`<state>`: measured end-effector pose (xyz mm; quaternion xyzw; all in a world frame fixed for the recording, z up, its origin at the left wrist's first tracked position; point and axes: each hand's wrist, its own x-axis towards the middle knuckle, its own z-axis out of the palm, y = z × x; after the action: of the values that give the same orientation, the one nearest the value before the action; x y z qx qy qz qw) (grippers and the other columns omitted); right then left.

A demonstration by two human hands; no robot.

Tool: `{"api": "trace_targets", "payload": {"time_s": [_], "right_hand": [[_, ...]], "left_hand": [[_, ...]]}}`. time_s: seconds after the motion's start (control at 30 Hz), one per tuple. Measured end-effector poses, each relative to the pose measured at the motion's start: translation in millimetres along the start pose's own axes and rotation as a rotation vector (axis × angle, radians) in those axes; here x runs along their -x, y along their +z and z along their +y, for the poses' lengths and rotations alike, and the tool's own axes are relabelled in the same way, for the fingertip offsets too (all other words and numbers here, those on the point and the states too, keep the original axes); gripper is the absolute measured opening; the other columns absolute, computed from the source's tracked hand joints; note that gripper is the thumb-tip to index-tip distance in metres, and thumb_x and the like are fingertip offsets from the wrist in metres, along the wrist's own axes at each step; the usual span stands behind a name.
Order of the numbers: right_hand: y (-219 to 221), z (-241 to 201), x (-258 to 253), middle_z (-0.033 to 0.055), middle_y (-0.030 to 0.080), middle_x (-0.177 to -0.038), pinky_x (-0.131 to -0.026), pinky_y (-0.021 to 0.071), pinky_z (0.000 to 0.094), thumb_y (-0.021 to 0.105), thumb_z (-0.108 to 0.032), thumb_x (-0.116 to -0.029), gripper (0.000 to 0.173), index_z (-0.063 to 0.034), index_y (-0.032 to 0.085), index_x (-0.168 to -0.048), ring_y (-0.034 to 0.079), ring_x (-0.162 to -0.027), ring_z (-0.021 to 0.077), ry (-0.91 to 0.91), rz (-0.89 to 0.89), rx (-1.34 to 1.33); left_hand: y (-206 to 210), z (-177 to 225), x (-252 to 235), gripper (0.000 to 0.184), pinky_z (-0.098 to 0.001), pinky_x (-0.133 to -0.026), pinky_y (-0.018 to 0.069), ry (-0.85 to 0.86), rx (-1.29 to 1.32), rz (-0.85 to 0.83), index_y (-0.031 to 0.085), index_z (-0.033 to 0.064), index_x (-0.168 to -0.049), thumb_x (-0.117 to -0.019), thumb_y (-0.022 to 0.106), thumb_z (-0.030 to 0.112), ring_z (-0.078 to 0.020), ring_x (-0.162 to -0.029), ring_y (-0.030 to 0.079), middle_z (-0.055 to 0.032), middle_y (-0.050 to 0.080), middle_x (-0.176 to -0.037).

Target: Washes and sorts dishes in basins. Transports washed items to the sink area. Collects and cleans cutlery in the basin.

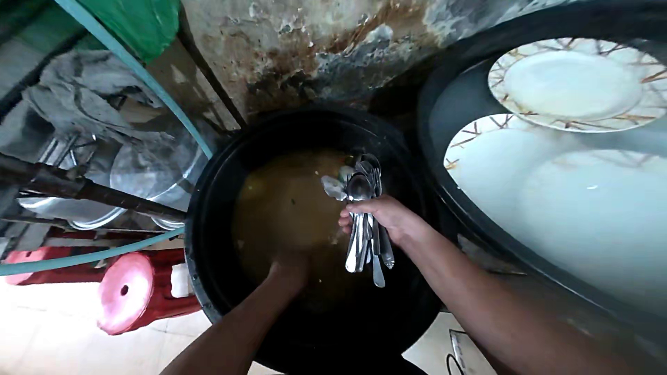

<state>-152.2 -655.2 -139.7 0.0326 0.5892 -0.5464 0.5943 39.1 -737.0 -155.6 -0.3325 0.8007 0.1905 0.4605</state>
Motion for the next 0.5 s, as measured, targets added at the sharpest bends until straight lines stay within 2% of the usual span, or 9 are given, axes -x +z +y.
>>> {"api": "trace_targets", "payload": {"time_s": [0.07, 0.13, 0.2, 0.27, 0.3, 0.37, 0.43, 0.5], "right_hand": [[1.6, -0.6, 0.7, 0.0143, 0.072, -0.081, -0.065, 0.0628, 0.0349, 0.058, 0.0, -0.0987, 0.008, 0.0049, 0.061, -0.103, 0.073, -0.067, 0.023, 0.0, 0.01, 0.007], [1.0, -1.0, 1.9, 0.0145, 0.072, -0.081, -0.065, 0.0628, 0.0353, 0.058, 0.002, -0.0981, 0.011, 0.0042, 0.057, -0.109, 0.073, -0.067, 0.0231, -0.021, 0.001, -0.001], [0.0, -0.2, 1.9, 0.0138, 0.072, -0.081, -0.066, 0.0627, 0.035, 0.058, 0.001, -0.0983, 0.01, 0.0044, 0.059, -0.107, 0.073, -0.067, 0.0226, -0.028, -0.002, 0.016], [1.7, -0.7, 2.6, 0.0141, 0.073, -0.081, -0.066, 0.0626, 0.0349, 0.058, 0.0, -0.0983, 0.008, 0.0052, 0.063, -0.102, 0.073, -0.068, 0.0228, -0.019, 0.011, 0.03], [2.4, -1.1, 2.8, 0.0141, 0.073, -0.081, -0.066, 0.0628, 0.0348, 0.058, 0.0, -0.0984, 0.008, 0.0053, 0.063, -0.101, 0.073, -0.068, 0.0227, -0.019, 0.014, 0.034], [1.9, -0.2, 2.0, 0.0138, 0.073, -0.08, -0.065, 0.0627, 0.0347, 0.059, 0.0, -0.0977, 0.007, 0.0049, 0.063, -0.1, 0.073, -0.067, 0.0224, -0.021, 0.009, 0.03], [1.4, 0.4, 2.2, 0.0135, 0.072, -0.079, -0.064, 0.0624, 0.034, 0.058, 0.001, -0.0979, 0.006, 0.0041, 0.061, -0.101, 0.072, -0.066, 0.0219, -0.024, 0.006, 0.031], [2.2, 0.4, 2.2, 0.0135, 0.072, -0.078, -0.063, 0.0624, 0.034, 0.059, 0.002, -0.0972, 0.006, 0.0041, 0.062, -0.102, 0.072, -0.064, 0.0218, -0.024, 0.018, 0.04]], "left_hand": [[-10.7, -19.3, -5.3, 0.038, -0.0632, -0.1, 0.0487, -0.056, -0.006, 0.058, 0.056, 0.0037, -0.14, -0.106, 0.049, 0.018, -0.043, -0.127, 0.057, -0.0213, 0.056, -0.142], [-21.2, -33.2, -4.9, 0.036, -0.0638, -0.098, 0.0491, -0.065, -0.048, 0.076, 0.06, 0.0004, -0.135, -0.1077, 0.047, 0.021, -0.0447, -0.124, 0.059, -0.0239, 0.06, -0.136], [-29.6, -35.2, -2.7, 0.041, -0.0628, -0.099, 0.0488, -0.089, -0.058, 0.05, 0.062, 0.0018, -0.132, -0.1092, 0.045, 0.031, -0.0429, -0.123, 0.06, -0.0229, 0.063, -0.133], [-29.8, -31.7, -4.2, 0.053, -0.0622, -0.103, 0.0461, -0.106, 0.039, 0.06, 0.06, 0.0035, -0.137, -0.1066, 0.049, 0.045, -0.0416, -0.127, 0.059, -0.0226, 0.062, -0.135], [-26.3, -27.1, -6.7, 0.057, -0.0623, -0.103, 0.0461, -0.099, 0.094, 0.083, 0.056, 0.0046, -0.142, -0.1041, 0.053, 0.047, -0.0416, -0.127, 0.058, -0.0225, 0.061, -0.137], [-14.9, -11.0, -15.4, 0.058, -0.0613, -0.102, 0.048, -0.068, 0.141, 0.116, 0.046, 0.0054, -0.149, -0.103, 0.058, 0.038, -0.0422, -0.126, 0.059, -0.0226, 0.059, -0.138], [-5.4, 9.8, -20.2, 0.053, -0.06, -0.102, 0.0489, -0.039, 0.15, 0.089, 0.039, 0.0038, -0.153, -0.1064, 0.052, 0.024, -0.0429, -0.128, 0.057, -0.0233, 0.055, -0.143], [-1.4, 17.4, -19.1, 0.049, -0.0579, -0.106, 0.0475, 0.013, 0.183, 0.073, 0.038, 0.0035, -0.154, -0.1075, 0.047, 0.016, -0.0414, -0.131, 0.055, -0.0223, 0.051, -0.147]]}}
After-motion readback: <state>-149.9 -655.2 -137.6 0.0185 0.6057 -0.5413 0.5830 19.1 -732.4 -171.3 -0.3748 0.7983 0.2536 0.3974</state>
